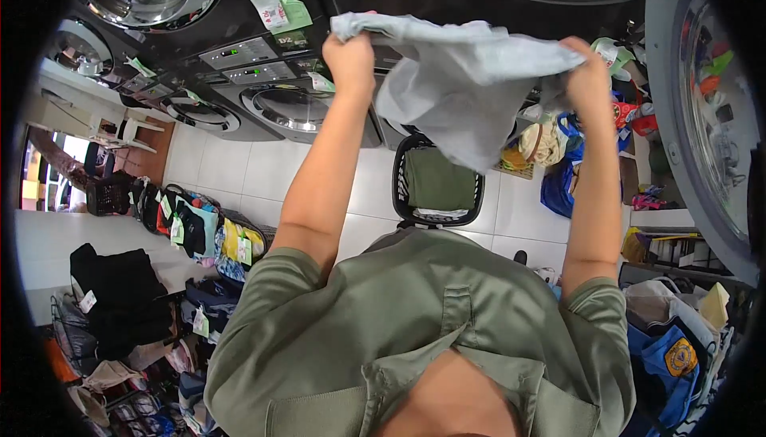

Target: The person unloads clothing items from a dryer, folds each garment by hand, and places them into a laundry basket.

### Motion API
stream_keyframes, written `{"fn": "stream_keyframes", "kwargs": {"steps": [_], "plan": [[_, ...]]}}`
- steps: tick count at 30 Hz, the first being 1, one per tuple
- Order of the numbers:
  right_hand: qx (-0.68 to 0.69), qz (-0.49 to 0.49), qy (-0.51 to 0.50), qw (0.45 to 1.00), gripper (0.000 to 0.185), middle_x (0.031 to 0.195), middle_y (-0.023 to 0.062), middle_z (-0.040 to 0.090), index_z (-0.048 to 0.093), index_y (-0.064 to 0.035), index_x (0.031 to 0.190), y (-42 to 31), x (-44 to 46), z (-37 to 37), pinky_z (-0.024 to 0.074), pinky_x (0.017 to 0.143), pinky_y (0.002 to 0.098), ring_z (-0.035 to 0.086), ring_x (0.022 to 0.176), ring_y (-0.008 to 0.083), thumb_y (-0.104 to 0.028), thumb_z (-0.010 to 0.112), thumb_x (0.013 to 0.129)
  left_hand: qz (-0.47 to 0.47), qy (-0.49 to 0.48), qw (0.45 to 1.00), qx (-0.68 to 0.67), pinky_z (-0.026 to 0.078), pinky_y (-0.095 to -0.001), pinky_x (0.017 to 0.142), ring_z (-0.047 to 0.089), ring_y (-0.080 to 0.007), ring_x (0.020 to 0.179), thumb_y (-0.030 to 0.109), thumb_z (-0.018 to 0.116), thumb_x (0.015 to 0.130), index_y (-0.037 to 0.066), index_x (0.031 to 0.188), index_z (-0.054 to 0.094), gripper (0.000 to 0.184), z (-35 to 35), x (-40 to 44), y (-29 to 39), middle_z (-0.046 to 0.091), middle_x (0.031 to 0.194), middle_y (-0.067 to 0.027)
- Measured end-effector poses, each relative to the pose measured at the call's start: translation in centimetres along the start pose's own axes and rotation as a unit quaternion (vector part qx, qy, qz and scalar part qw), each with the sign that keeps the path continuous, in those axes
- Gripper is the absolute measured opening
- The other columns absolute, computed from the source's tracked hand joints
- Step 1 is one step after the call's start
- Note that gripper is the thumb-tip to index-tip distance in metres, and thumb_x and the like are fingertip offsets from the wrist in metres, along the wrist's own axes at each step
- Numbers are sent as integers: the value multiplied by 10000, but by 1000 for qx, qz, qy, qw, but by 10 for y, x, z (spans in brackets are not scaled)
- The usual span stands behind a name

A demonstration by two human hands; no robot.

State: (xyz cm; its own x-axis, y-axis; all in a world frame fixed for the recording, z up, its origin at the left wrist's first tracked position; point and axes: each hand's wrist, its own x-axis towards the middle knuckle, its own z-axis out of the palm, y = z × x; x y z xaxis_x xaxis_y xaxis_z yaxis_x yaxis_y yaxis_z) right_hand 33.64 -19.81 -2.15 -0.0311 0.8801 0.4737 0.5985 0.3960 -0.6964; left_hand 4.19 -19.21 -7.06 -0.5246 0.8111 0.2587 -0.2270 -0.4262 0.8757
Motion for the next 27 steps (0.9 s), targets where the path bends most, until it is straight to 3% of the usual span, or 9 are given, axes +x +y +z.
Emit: {"fn": "stream_keyframes", "kwargs": {"steps": [8,11,12,13,15,16,18,22,27], "plan": [[152,57,-153,975,182,853,11,605,610,-23,907,-52,33,-28,403,715,208,537,784,87,-64,471,797,87,-13,994,-70,437,-290,792,567,-171,848,78,460,824,32,971,548,178,-16,6,48,592,930,-62],[270,87,-167,944,193,887,50,613,600,-34,948,-30,29,-33,430,767,242,572,827,129,-96,494,798,-86,-144,985,-39,411,-314,829,550,-164,884,155,489,836,18,1046,532,255,-15,-23,41,593,942,-43],[409,120,-178,887,192,899,65,615,597,-41,950,-25,27,-33,441,782,260,582,834,143,-108,500,798,-194,-223,955,23,417,-319,819,550,-161,880,210,523,830,13,1085,517,321,-31,-30,21,593,938,-36],[445,160,-180,863,130,867,102,603,584,-43,859,-24,26,-34,471,772,318,593,839,216,-113,490,802,-203,-513,799,238,446,-306,754,555,-157,859,381,618,759,6,1076,535,499,-48,-23,14,599,941,-53],[519,100,-277,803,96,799,143,597,551,-45,732,-35,16,-34,507,685,367,611,773,274,-113,507,783,-229,-661,549,458,469,-293,635,579,-172,727,540,676,635,-53,947,582,677,-32,-70,-5,600,931,-138],[527,83,-276,800,121,774,154,588,529,-51,679,-35,12,-36,516,650,383,614,753,295,-115,509,780,-334,-688,529,368,460,-358,757,555,-205,975,599,649,625,-87,1105,456,859,-52,-100,-45,568,942,-224],[526,111,-253,804,148,748,150,580,506,-56,635,-33,3,-43,521,608,377,616,736,307,-112,509,772,-576,-645,498,60,473,-283,656,571,-145,779,606,558,718,20,982,523,644,-85,-159,-78,565,810,-72],[501,111,-259,818,123,798,166,593,545,-35,690,-13,-16,-60,522,643,371,613,771,306,-118,505,772,-354,-686,617,153,351,-221,530,403,-56,600,346,646,765,83,779,610,266,-73,-179,-66,508,664,51],[262,213,-62,939,161,925,151,603,593,16,869,32,-52,-125,468,767,326,590,863,209,-78,513,765,-244,-349,882,200,407,-231,617,532,-94,707,156,699,695,12,785,636,181,-82,-77,-8,609,807,-38]]}}
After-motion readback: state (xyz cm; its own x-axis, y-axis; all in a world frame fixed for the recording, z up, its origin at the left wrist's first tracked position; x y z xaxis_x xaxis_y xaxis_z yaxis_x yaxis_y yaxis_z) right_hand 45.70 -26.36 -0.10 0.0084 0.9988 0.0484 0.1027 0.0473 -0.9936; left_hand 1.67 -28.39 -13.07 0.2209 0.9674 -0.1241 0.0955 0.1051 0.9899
